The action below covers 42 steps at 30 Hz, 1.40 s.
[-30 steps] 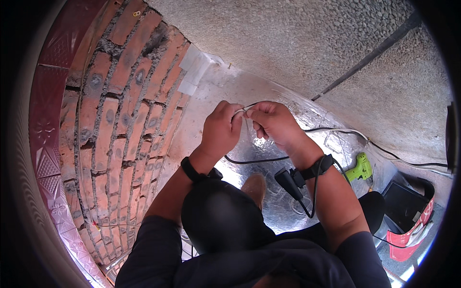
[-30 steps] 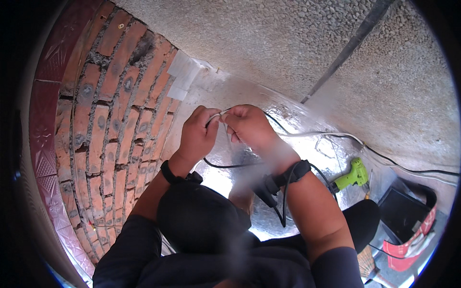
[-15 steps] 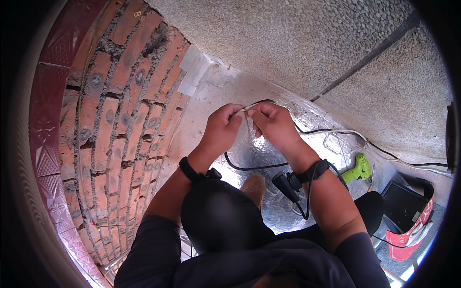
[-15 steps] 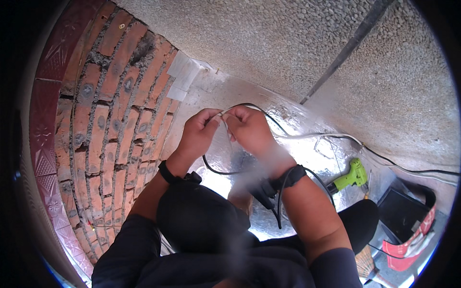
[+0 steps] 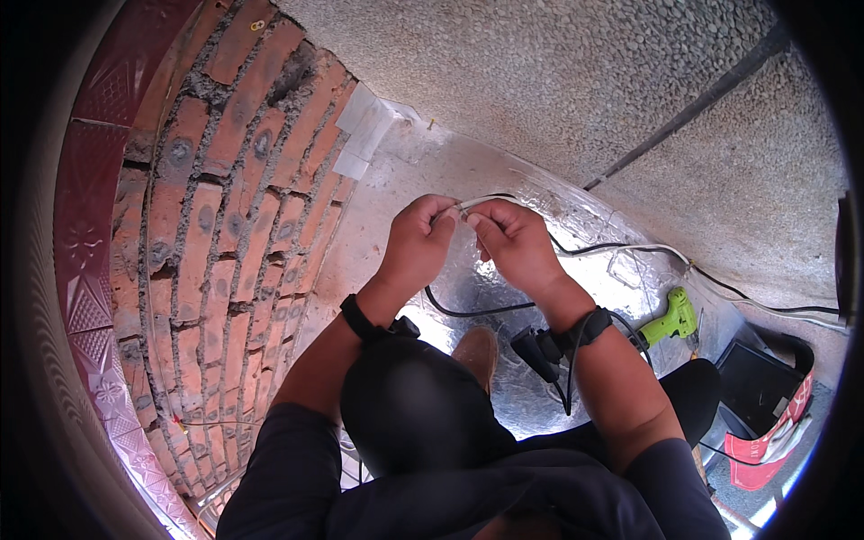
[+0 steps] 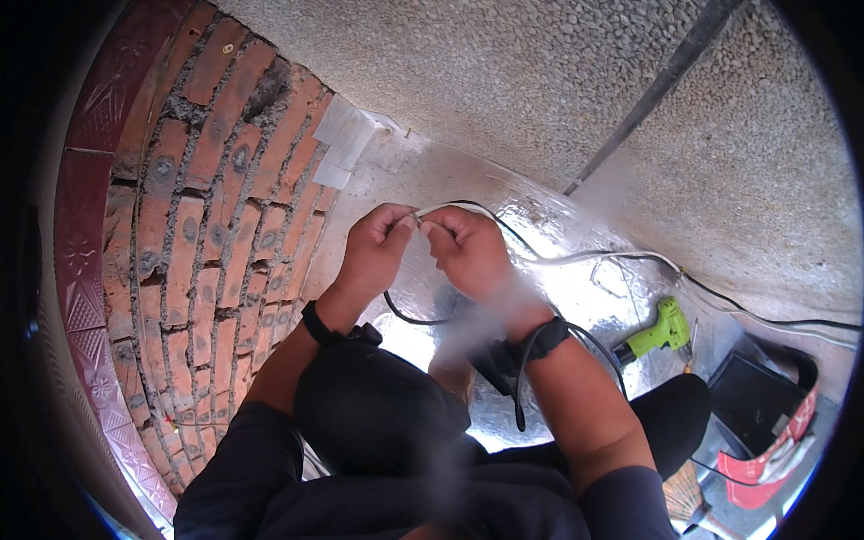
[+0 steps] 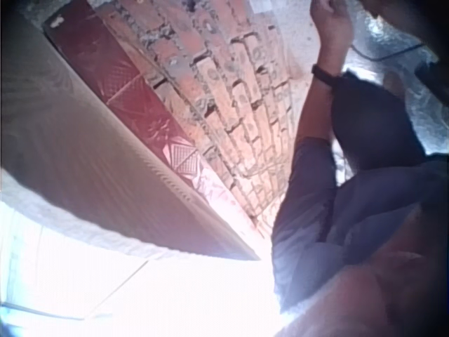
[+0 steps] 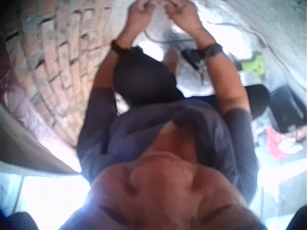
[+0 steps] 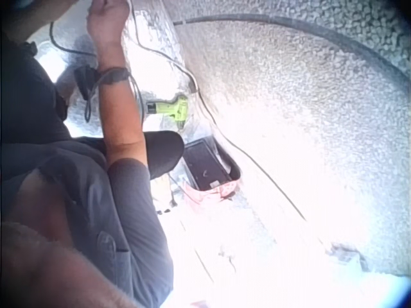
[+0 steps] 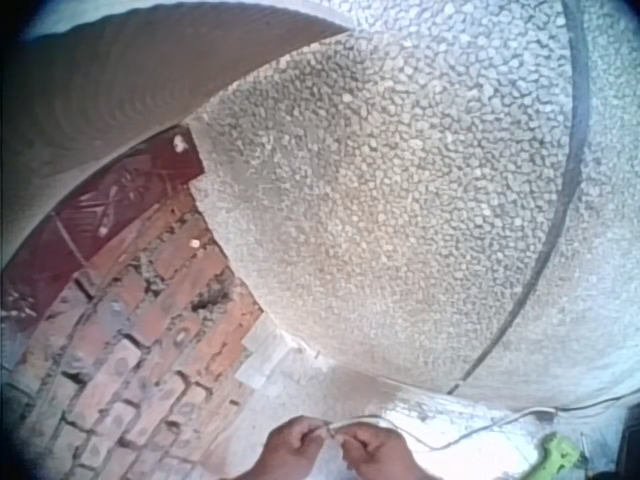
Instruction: The person sits on the floor and uses a power drill to secure a white electrical cable to the wall. They then strip the cable ends and connect them to a black wire, securing the connection with a twist tie.
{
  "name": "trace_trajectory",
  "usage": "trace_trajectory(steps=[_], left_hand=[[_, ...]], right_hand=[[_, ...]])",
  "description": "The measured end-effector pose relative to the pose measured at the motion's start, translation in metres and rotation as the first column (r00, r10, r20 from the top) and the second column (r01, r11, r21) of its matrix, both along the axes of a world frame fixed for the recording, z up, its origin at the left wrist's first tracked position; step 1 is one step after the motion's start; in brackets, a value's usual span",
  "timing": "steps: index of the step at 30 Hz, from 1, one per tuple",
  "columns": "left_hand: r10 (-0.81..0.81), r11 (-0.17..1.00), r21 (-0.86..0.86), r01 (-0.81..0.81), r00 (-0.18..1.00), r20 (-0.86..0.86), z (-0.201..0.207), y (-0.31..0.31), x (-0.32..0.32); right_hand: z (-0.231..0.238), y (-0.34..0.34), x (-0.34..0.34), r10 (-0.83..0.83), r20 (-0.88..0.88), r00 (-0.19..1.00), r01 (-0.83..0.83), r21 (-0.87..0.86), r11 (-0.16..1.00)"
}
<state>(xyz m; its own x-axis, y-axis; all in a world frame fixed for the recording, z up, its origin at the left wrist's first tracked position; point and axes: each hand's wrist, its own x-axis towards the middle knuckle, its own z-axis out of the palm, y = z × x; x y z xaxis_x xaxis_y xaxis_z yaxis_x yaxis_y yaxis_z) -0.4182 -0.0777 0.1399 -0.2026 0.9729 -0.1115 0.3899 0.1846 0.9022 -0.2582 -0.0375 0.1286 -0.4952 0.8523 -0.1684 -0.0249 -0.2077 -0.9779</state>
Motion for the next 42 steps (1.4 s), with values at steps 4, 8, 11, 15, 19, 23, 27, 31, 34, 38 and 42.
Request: trace_trajectory(steps=[4, 8, 11, 15, 19, 23, 27, 31, 34, 38, 42], left_hand=[[0.003, 0.980, 0.192, 0.052, 0.962, -0.274, 0.007, 0.000, 0.000], [0.004, 0.965, 0.249, 0.084, 0.943, -0.333, 0.010, -0.001, 0.004], [0.002, 0.965, 0.248, 0.085, 0.944, -0.330, 0.008, -0.002, 0.003], [0.005, 0.957, 0.277, 0.085, 0.951, -0.308, 0.008, 0.001, 0.000], [-0.009, 0.946, 0.302, 0.115, 0.944, -0.331, 0.010, 0.001, 0.003], [-0.041, 0.947, 0.294, 0.128, 0.958, -0.284, 0.013, 0.002, 0.007], [-0.057, 0.947, 0.292, 0.135, 0.963, -0.263, 0.015, 0.002, 0.007], [-0.064, 0.945, 0.295, 0.143, 0.963, -0.263, 0.014, 0.001, 0.007], [-0.085, 0.944, 0.287, 0.159, 0.963, -0.255, 0.015, 0.001, 0.007], [-0.139, 0.926, 0.281, 0.251, 0.920, -0.366, 0.021, 0.001, 0.005], [-0.167, 0.920, 0.274, 0.280, 0.913, -0.374, 0.022, 0.000, 0.004]], right_hand=[[0.011, -0.005, 0.000, -0.014, -0.058, 0.998, -0.005, -0.307, 0.952], [0.000, -0.018, -0.006, -0.051, -0.176, 0.983, -0.046, -0.509, 0.860], [-0.009, -0.023, -0.015, -0.067, -0.145, 0.987, -0.010, -0.473, 0.881], [-0.010, -0.006, -0.009, -0.043, -0.287, 0.957, -0.111, -0.496, 0.861], [-0.007, -0.001, -0.008, -0.088, -0.323, 0.942, -0.119, -0.569, 0.814], [-0.007, -0.003, -0.012, -0.089, -0.283, 0.955, -0.093, -0.570, 0.817], [-0.006, 0.000, -0.008, -0.062, -0.328, 0.943, -0.145, -0.571, 0.808], [-0.002, 0.006, -0.004, 0.033, -0.311, 0.950, -0.195, -0.507, 0.840], [-0.003, 0.008, -0.001, 0.028, -0.214, 0.976, -0.131, -0.484, 0.865], [-0.009, 0.011, 0.005, 0.096, -0.228, 0.969, -0.189, -0.427, 0.884], [-0.005, 0.010, 0.007, 0.081, -0.272, 0.959, -0.202, -0.455, 0.867]])
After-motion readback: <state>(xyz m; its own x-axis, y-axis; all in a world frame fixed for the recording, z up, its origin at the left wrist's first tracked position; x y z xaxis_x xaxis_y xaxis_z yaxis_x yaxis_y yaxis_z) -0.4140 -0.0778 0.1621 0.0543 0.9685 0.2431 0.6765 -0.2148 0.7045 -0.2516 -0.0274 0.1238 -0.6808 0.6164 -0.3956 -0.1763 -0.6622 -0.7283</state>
